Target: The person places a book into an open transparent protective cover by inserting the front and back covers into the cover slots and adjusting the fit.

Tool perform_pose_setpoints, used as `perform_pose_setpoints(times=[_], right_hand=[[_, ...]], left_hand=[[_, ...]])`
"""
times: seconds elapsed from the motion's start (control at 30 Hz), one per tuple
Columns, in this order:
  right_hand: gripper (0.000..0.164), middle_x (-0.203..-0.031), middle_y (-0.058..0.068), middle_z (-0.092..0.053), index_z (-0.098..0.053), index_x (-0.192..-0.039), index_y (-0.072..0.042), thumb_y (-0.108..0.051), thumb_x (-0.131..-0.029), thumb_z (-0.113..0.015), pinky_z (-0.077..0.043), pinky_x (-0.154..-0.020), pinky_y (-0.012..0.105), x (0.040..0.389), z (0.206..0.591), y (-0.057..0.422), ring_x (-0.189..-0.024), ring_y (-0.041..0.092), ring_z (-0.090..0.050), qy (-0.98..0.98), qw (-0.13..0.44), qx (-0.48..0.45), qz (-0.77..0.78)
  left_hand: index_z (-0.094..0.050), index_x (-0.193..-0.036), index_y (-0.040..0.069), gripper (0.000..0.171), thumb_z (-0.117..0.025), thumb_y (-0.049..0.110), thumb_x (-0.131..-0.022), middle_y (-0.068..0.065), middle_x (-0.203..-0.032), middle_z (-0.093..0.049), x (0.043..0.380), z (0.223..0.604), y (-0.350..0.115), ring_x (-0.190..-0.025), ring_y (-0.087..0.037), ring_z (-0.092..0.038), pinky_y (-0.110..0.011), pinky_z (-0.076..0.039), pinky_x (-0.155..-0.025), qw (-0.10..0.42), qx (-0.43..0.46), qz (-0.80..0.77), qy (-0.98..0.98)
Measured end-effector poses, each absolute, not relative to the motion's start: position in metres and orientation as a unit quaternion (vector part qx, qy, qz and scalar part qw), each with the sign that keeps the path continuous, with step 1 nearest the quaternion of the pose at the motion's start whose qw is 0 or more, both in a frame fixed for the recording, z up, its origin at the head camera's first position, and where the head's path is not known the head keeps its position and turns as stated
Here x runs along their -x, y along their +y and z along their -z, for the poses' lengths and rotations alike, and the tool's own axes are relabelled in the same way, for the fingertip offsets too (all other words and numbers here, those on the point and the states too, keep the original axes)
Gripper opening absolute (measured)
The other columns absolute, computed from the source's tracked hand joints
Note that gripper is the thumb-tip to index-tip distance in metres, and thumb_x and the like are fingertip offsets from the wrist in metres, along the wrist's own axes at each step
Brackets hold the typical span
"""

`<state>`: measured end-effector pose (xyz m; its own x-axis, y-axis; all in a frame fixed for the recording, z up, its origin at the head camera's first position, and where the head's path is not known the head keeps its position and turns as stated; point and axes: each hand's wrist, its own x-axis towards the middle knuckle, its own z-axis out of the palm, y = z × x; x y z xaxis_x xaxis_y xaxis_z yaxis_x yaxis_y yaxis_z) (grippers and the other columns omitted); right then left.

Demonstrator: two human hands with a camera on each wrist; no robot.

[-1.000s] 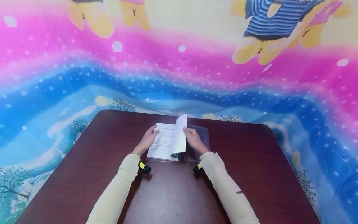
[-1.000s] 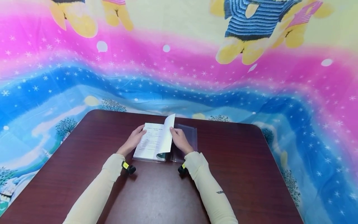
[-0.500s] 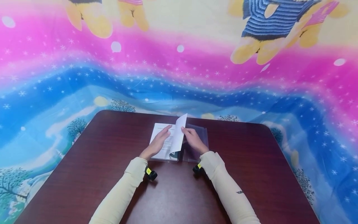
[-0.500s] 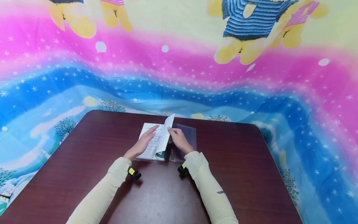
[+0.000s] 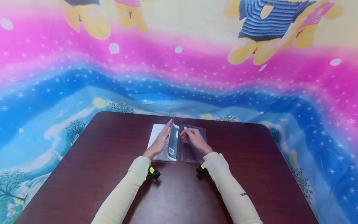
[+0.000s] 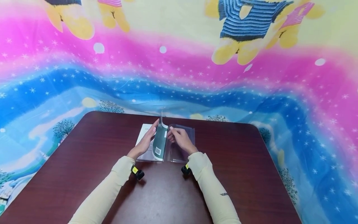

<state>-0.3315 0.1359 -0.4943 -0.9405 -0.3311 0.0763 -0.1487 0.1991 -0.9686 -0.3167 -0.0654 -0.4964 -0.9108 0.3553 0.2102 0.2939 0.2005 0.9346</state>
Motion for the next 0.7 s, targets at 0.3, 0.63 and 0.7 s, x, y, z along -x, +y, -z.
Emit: perform_pose_setpoints(times=[0.3,0.63,0.7], right_hand=[[0.056,-0.132,-0.003,-0.053,-0.057,-0.129,-0.017,-0.049,-0.083,-0.065,-0.044,-0.095,0.045,0.329,0.5,0.179,-0.122,0.017,-0.048,0.873,0.052,0.21,0.438],[0.098,-0.157,0.001,-0.012,-0.025,-0.149,-0.019,-0.054,-0.071,-0.074,-0.026,-0.108,0.054,0.315,0.512,0.209,-0.143,0.024,-0.004,0.911,0.123,0.244,0.309],[0.1,-0.157,0.003,-0.01,-0.023,-0.149,-0.017,-0.051,-0.071,-0.075,-0.024,-0.108,0.054,0.313,0.512,0.209,-0.143,0.025,-0.003,0.912,0.13,0.247,0.301]], left_hand=[[-0.009,-0.149,0.035,0.05,-0.025,0.038,-0.102,0.012,-0.155,-0.008,0.32,0.495,-0.061,-0.142,-0.015,-0.006,-0.049,-0.008,-0.113,0.045,-0.209,-0.584,0.783],[-0.014,-0.15,0.032,0.056,-0.034,0.045,-0.099,-0.001,-0.157,-0.004,0.323,0.501,-0.059,-0.143,-0.017,-0.002,-0.053,-0.011,-0.112,0.04,-0.279,-0.442,0.852],[-0.015,-0.15,0.032,0.057,-0.035,0.047,-0.098,-0.001,-0.158,-0.003,0.324,0.503,-0.057,-0.143,-0.018,-0.002,-0.054,-0.012,-0.111,0.039,-0.293,-0.416,0.86]])
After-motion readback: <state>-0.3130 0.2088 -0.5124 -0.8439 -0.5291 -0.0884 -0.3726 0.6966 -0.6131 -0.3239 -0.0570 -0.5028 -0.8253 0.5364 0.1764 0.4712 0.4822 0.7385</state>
